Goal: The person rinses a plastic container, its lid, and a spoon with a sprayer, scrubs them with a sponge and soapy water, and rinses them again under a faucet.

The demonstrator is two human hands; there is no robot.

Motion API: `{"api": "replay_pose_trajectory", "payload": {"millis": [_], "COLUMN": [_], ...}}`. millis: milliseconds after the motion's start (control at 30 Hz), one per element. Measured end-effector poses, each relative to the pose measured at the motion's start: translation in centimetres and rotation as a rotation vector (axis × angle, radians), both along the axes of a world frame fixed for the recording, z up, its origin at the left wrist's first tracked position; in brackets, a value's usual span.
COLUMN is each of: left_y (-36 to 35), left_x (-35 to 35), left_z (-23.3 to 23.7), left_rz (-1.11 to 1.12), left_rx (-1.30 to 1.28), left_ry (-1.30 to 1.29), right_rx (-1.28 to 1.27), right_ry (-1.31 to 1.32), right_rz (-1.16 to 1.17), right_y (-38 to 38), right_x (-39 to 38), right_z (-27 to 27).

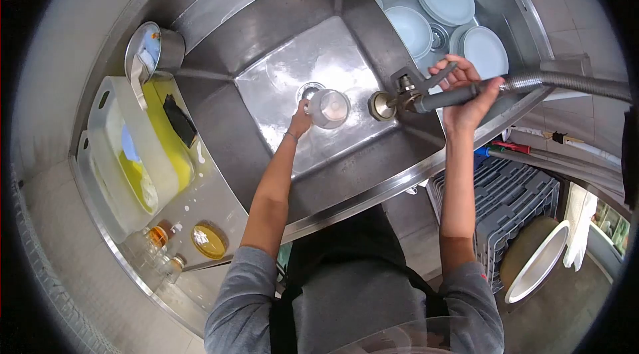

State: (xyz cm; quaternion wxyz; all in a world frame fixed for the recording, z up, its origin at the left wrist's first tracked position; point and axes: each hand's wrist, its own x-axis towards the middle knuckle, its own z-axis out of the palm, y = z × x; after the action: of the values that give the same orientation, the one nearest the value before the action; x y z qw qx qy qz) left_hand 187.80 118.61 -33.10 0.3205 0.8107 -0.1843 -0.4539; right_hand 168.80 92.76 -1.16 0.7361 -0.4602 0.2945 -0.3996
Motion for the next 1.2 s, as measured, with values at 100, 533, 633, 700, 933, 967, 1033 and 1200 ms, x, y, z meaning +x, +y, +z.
{"api": "replay_pose_trajectory", "payload": {"millis": [100, 533, 633, 700, 933, 967, 1033, 1200], "left_y": [0.4, -0.5, -0.1, 0.7, 2.5, 2.5, 2.8, 3.3], "left_x": [-0.2, -1.1, -0.8, -0.6, -0.2, -0.2, -0.4, -0.5], "left_z": [1.0, 3.9, 4.1, 4.9, 5.1, 5.1, 4.8, 4.5], "left_rz": [0.114, 0.191, 0.151, 0.139, 0.22, 0.236, 0.262, 0.271], "left_rx": [-0.1, -0.272, -0.257, -0.23, -0.226, -0.227, -0.265, -0.226], "left_ry": [0.235, 0.162, 0.095, 0.09, 0.191, 0.208, 0.23, 0.199], "right_rx": [0.017, 0.047, 0.024, -0.04, -0.483, -0.578, -0.614, -0.473], "right_ry": [-0.075, -0.021, 0.024, 0.021, 0.82, 1.002, 1.224, 0.87], "right_rz": [0.035, 0.19, 0.121, 0.076, -0.068, -0.063, -0.024, -0.208], "right_y": [-0.9, -3.2, -5.8, -8.0, -19.6, -22.4, -25.8, -31.7], "right_x": [-0.6, 0.6, 1.1, 1.3, 0.3, -0.3, -0.1, 1.0], "right_z": [2.3, 4.6, 7.0, 9.2, 12.0, 11.7, 11.9, 11.2]}}
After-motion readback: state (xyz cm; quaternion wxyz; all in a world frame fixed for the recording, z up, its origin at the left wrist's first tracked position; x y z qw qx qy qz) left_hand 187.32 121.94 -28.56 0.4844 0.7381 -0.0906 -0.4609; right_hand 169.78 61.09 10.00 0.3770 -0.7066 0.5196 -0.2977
